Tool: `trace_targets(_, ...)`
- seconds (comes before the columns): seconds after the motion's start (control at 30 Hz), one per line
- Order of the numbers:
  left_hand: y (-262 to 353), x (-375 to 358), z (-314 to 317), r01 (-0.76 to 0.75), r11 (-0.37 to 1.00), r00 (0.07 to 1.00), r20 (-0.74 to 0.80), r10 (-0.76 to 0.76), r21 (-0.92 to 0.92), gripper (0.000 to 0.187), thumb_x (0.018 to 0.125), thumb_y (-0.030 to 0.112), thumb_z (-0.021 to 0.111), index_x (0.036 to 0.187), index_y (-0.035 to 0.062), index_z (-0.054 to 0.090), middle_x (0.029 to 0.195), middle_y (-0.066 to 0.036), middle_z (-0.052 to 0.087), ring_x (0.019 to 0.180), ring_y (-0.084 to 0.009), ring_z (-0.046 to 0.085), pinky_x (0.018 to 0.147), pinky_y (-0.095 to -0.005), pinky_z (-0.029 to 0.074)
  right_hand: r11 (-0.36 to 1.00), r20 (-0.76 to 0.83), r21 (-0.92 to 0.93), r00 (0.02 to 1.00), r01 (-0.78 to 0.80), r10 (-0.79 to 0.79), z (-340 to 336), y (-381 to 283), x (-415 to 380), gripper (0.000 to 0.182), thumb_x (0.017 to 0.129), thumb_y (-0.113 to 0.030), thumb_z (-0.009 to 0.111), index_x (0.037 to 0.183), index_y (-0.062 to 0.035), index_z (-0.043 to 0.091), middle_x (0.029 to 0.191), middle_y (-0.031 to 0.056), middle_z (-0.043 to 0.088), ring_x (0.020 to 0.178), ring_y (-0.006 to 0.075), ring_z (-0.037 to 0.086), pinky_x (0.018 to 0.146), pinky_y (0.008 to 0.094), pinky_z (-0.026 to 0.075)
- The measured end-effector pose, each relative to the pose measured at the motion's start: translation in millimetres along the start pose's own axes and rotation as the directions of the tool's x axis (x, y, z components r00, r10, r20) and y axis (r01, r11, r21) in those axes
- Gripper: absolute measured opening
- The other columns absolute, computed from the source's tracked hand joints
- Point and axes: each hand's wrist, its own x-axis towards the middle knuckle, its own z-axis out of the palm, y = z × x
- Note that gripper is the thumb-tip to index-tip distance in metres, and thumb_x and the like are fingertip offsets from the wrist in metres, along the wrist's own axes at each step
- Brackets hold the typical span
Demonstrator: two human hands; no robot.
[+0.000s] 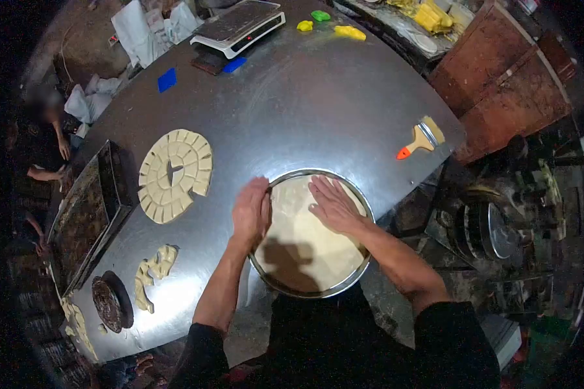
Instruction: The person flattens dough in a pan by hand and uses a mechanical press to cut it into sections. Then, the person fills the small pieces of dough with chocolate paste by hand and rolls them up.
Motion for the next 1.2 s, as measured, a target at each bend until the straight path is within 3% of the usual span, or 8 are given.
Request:
trace_targets(0.27, -6.6, -72.4, -8.4, 0.49, 0.867, 0.872, 0.047, -0.488, -0.089, 0.042, 0.093, 0.006, 0.044, 0.135, 0.0016, 0.045, 0.125, -0.023, 0.056, 0.113, -0.0409, 0.055, 0.105, -0.0474, 0.037, 0.973, -0.057, -0.228, 0.998, 0.024, -0.038, 47.1, -95.9, 55.6, 0.058, 0.099, -0.037, 0.037, 0.137, 0.0065, 0.041, 0.148, 0.0234, 0.034, 0.14, 0.0341, 0.028, 0.113, 0.0544, 0.018)
trace_targets(0.33, 1.5, -116.3, -19.0, 0.52, 0.847, 0.854, 0.025, -0.52, -0.112, 0.051, 0.091, 0.007, 0.046, 0.14, -0.0028, 0.036, 0.133, -0.027, 0.048, 0.12, -0.0447, 0.048, 0.107, -0.0456, 0.035, 0.963, 0.285, 0.267, 0.958, -0.039, -0.041, 5.5, -100.2, 53.8, 0.06, 0.099, -0.039, 0.037, 0.139, 0.0051, 0.04, 0.149, 0.0223, 0.032, 0.142, 0.0341, 0.023, 0.115, 0.0526, 0.014)
trace_targets(0.43, 17.8, -139.6, -18.4, 0.442, 0.784, 0.897, -0.191, -0.399, 0.436, 0.052, 0.09, 0.009, 0.048, 0.14, -0.0018, 0.038, 0.138, -0.029, 0.042, 0.128, -0.045, 0.041, 0.106, -0.0524, 0.031, 0.998, -0.071, -0.052, 0.997, 0.04, -0.043, 48.2, -42.8, 25.6, 0.061, 0.098, -0.038, 0.041, 0.142, 0.0042, 0.033, 0.15, 0.0226, 0.03, 0.143, 0.0332, 0.023, 0.116, 0.052, 0.014)
trace_targets(0.53, 15.9, -88.9, 12.8, -0.036, 0.99, 0.996, -0.08, 0.026, -0.134, 0.043, 0.087, 0.007, 0.05, 0.128, -0.0071, 0.048, 0.135, -0.027, 0.046, 0.13, -0.0438, 0.039, 0.11, -0.0524, 0.027, 0.986, 0.022, 0.167, 1.0, 0.004, -0.008, 4.0, -57.4, 27.3, 0.059, 0.099, -0.037, 0.038, 0.142, 0.0035, 0.033, 0.151, 0.0213, 0.027, 0.144, 0.0312, 0.02, 0.117, 0.0488, 0.012)
trace_targets(0.6, 29.0, -40.0, 28.2, -0.19, 0.936, 0.978, 0.142, 0.154, 0.296, 0.041, 0.094, 0.015, 0.046, 0.132, -0.0012, 0.048, 0.142, -0.018, 0.044, 0.134, -0.0356, 0.039, 0.113, -0.0482, 0.027, 0.934, 0.073, 0.347, 0.995, -0.088, 0.067, 8.7, -47.3, 24.2, 0.06, 0.099, -0.038, 0.035, 0.144, 0.0028, 0.031, 0.152, 0.021, 0.025, 0.145, 0.0318, 0.016, 0.118, 0.0451, 0.009)
trace_targets(1.03, -8.2, -82.7, 19.4, 0.042, 0.886, 0.96, 0.227, -0.164, 0.461, 0.067, 0.094, 0.035, 0.048, 0.147, 0.0014, 0.026, 0.155, -0.017, 0.023, 0.144, -0.031, 0.02, 0.116, -0.0505, 0.013, 0.932, 0.032, 0.359, 0.998, -0.053, 0.045, 28.1, -40.5, 11.2, 0.067, 0.096, -0.041, 0.046, 0.145, 0.0021, 0.031, 0.155, 0.02, 0.02, 0.145, 0.031, 0.014, 0.118, 0.0437, 0.009)
trace_targets(1.1, 11.4, -92.5, 11.2, 0.175, 0.823, 0.907, 0.237, -0.349, 0.541, 0.068, 0.093, 0.036, 0.05, 0.146, 0.0006, 0.028, 0.154, -0.019, 0.024, 0.144, -0.0323, 0.019, 0.115, -0.0523, 0.014, 0.996, 0.002, -0.01, 0.996, 0.087, -0.087, 40.4, -42.3, -4.1, 0.066, 0.097, -0.045, 0.043, 0.144, 0.0003, 0.033, 0.154, 0.0202, 0.021, 0.145, 0.0297, 0.017, 0.119, 0.0439, 0.011)
trace_targets(1.2, 16.2, -75.1, 23.4, 0.018, 0.911, 0.968, 0.219, -0.118, 0.412, 0.065, 0.091, 0.031, 0.054, 0.142, -0.0042, 0.035, 0.149, -0.024, 0.031, 0.141, -0.0348, 0.028, 0.115, -0.0515, 0.015, 0.984, 0.047, 0.176, 0.998, 0.025, -0.034, 29.8, -44.7, -0.2, 0.065, 0.097, -0.042, 0.043, 0.143, 0.0033, 0.033, 0.153, 0.0209, 0.024, 0.144, 0.0313, 0.019, 0.119, 0.0431, 0.012)
